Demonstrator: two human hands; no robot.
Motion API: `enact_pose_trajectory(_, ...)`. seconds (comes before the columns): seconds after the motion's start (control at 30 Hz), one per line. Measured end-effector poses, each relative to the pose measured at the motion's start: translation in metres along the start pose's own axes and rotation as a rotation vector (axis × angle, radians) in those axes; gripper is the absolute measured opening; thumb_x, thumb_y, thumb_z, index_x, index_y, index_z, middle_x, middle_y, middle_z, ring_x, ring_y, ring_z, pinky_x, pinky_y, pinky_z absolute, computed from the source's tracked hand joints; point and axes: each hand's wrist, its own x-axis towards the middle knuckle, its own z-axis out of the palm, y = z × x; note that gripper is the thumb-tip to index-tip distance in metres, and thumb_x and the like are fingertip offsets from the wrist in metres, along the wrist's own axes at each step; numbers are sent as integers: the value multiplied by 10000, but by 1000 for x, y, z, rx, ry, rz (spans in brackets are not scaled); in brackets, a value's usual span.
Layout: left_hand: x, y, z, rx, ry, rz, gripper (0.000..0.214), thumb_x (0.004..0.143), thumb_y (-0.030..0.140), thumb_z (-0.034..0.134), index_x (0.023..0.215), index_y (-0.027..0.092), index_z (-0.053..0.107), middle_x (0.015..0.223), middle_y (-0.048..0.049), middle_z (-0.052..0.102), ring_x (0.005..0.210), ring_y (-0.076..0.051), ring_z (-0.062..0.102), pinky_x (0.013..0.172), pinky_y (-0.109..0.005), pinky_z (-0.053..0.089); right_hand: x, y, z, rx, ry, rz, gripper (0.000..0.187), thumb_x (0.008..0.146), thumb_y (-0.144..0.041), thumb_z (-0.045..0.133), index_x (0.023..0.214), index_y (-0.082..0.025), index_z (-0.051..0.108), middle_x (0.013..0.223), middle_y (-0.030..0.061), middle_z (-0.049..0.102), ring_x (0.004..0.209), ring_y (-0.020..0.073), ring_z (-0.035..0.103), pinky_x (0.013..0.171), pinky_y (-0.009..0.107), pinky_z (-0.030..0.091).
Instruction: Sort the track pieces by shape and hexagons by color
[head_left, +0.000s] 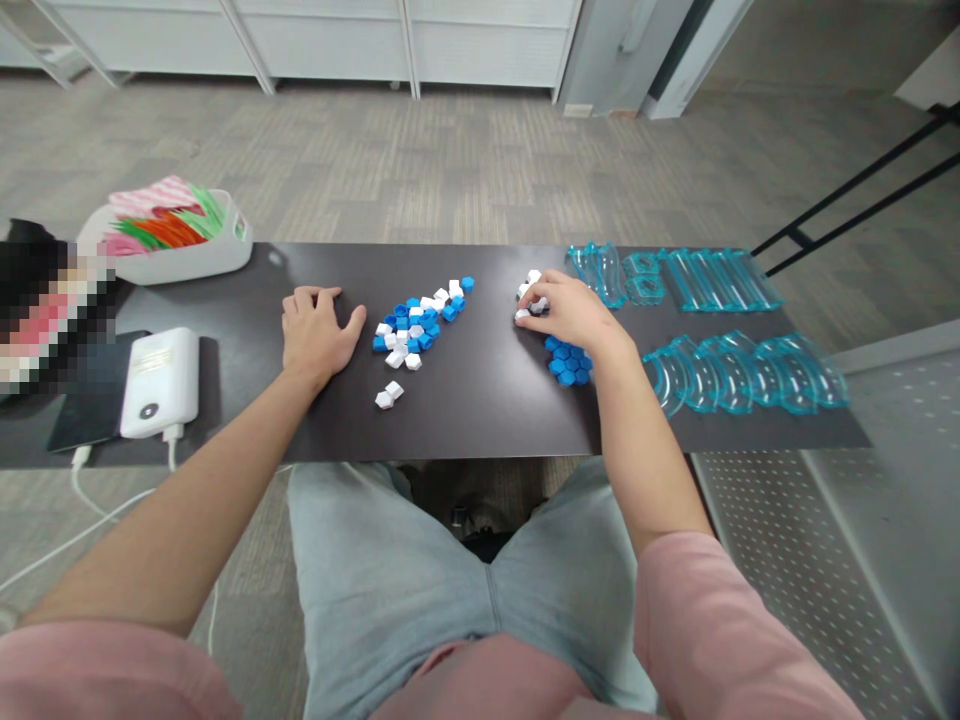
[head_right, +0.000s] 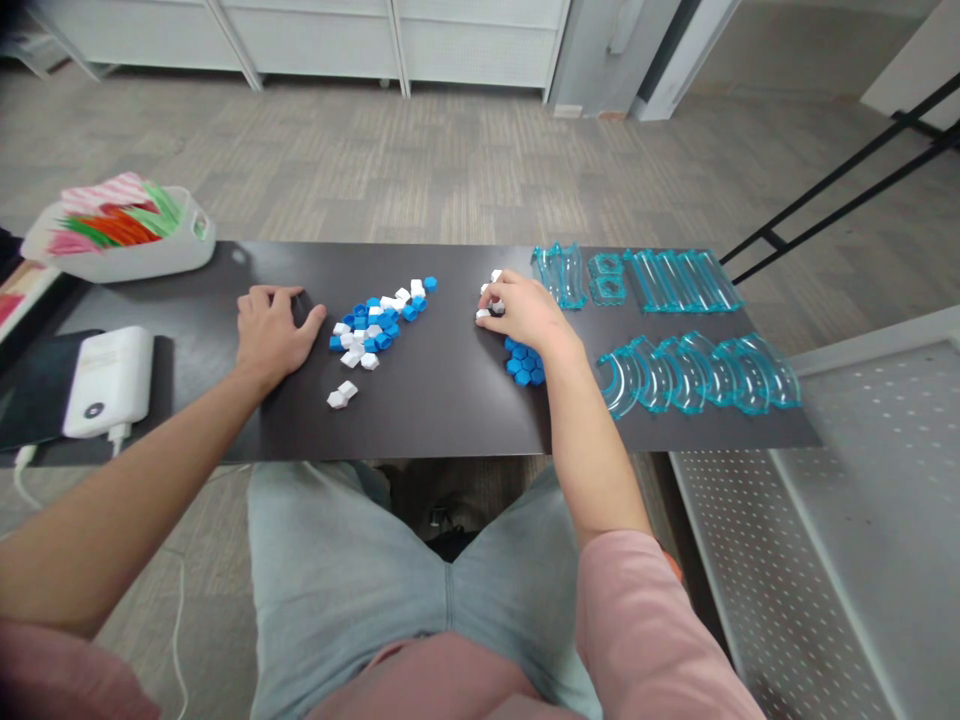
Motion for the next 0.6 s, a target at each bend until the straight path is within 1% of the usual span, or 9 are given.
enact_pose_trajectory(0.1,0,0,0,1,1,1,626,1078,519,608,1598,185,708,1666,-273,610,1594,-505,522,1426,-663,413,0,4,0,4,6,-1,231,996,-433,937,1168,-284,899,1239,101,743,1141,336,735,1038,482,582)
enact_pose_trajectory(0.23,0,-1,1,-1,9,2,609,1081,528,613,1592,211,716,1662,-261,618,1594,-500,520,1420,-658,425,0,7,-1,16,12,-8,225,1001,-433,927,1167,-286,892,1223,96,753,1132,334,743,1033,478,589)
enact_pose_trajectory(0.4,0,-2,1,7,5,3,612,1090,525,610,1597,198,714,1667,-267,616,1598,-501,527,1420,-656,426,0,7,-1,24,9,-7,278,1006,-414,915,1264,-311,904,1194,83,764,1097,322,745,1011,464,577)
enact_pose_trajectory(0.5,0,-1,1,5,-2,7,620,1095,525,609,1599,180,709,1673,-279,606,1605,-509,524,1424,-656,416,0,6,-1,21,-3,-6,217,1017,-407,904,1214,-315,918,1187,82,768,1077,314,744,992,454,567)
enact_pose_trajectory(0.6,0,-1,1,-4,1,4,599,1094,510,616,1590,188,707,1671,-279,602,1611,-511,518,1421,-660,413,0,7,-1,17,1,6,188,1007,-382,910,1179,-304,917,1175,78,775,1069,310,745,976,444,557)
